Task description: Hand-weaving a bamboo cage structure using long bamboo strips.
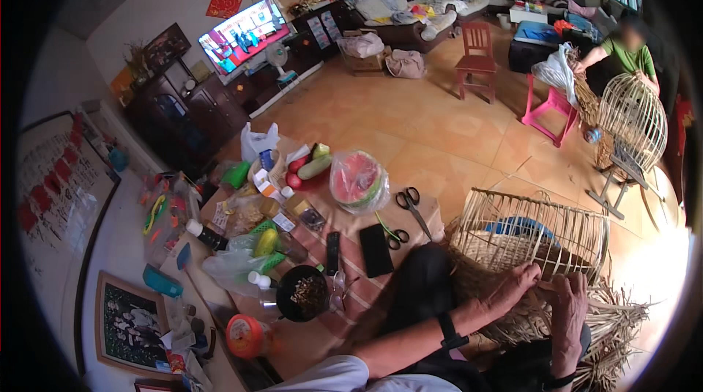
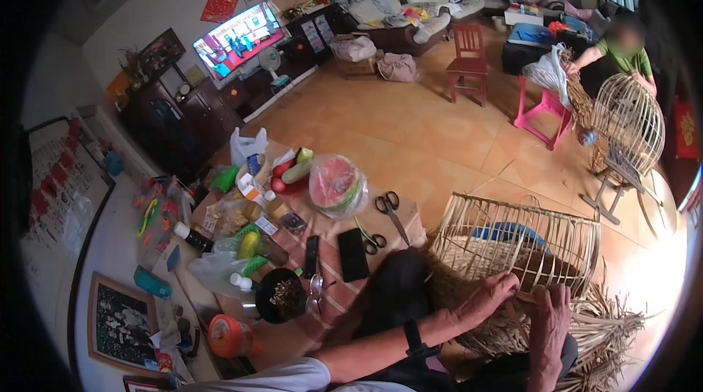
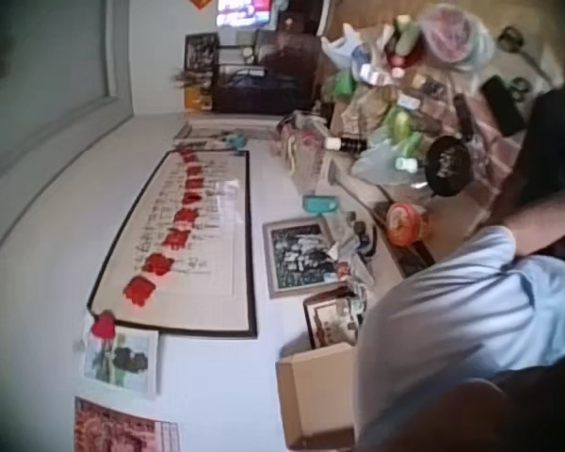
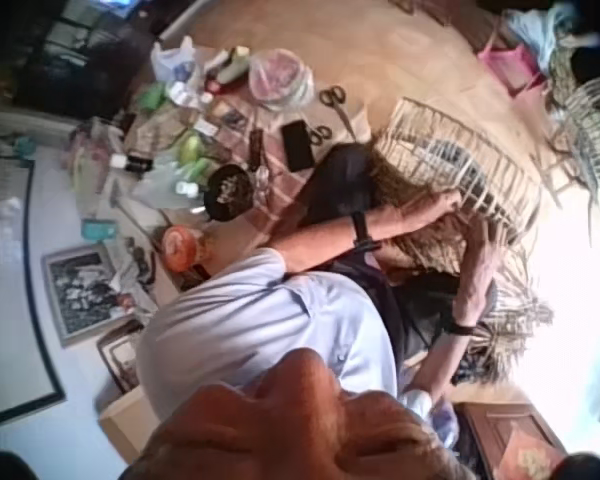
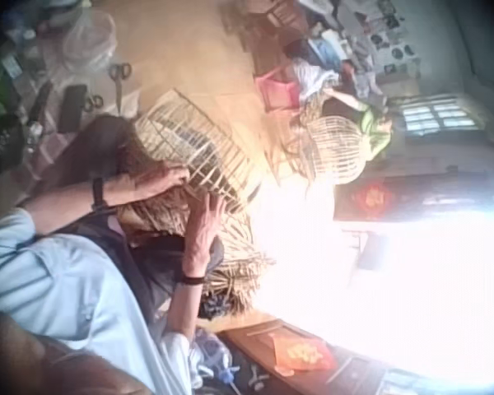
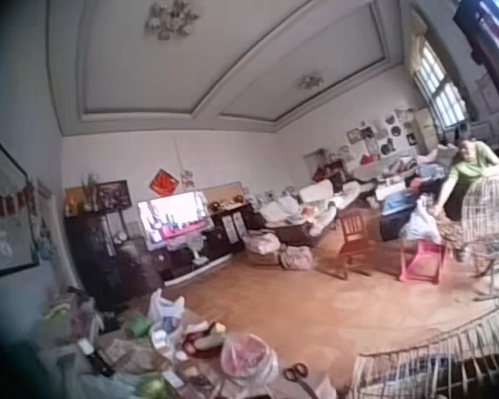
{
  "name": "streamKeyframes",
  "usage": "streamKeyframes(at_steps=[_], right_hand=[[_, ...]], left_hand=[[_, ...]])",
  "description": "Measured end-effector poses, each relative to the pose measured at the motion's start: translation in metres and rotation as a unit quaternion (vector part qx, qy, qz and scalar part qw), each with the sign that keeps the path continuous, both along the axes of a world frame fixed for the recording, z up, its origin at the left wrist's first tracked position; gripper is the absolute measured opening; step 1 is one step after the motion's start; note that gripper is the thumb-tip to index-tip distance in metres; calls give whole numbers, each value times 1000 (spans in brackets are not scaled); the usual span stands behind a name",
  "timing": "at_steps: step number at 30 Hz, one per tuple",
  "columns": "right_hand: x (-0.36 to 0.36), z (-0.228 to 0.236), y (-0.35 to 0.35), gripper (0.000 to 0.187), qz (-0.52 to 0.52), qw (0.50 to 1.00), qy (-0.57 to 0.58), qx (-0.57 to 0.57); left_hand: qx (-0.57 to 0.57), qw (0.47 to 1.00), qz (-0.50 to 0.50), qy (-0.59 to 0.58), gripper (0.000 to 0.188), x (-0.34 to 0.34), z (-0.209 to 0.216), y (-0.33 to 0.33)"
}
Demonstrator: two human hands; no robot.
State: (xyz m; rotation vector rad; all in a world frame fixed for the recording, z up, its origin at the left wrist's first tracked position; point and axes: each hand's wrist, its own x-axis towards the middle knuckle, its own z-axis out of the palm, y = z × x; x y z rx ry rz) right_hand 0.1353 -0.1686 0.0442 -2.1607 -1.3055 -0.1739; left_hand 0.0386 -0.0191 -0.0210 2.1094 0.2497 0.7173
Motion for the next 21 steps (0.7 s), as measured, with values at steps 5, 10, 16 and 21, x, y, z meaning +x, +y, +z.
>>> streamKeyframes(at_steps=[5,10,16,21], right_hand=[[21,-8,-8,20,41,997,-15,-65],[33,8,7,21,100,983,-139,-72],[15,-9,-5,16,42,995,-58,-72],[20,-24,-19,15,76,994,1,-73]], left_hand=[[42,991,-64,111,8,-10,22,3],[81,994,-62,41,11,-9,6,3],[-21,993,-21,115,16,1,6,6],[28,990,-83,109,16,-2,23,16]])
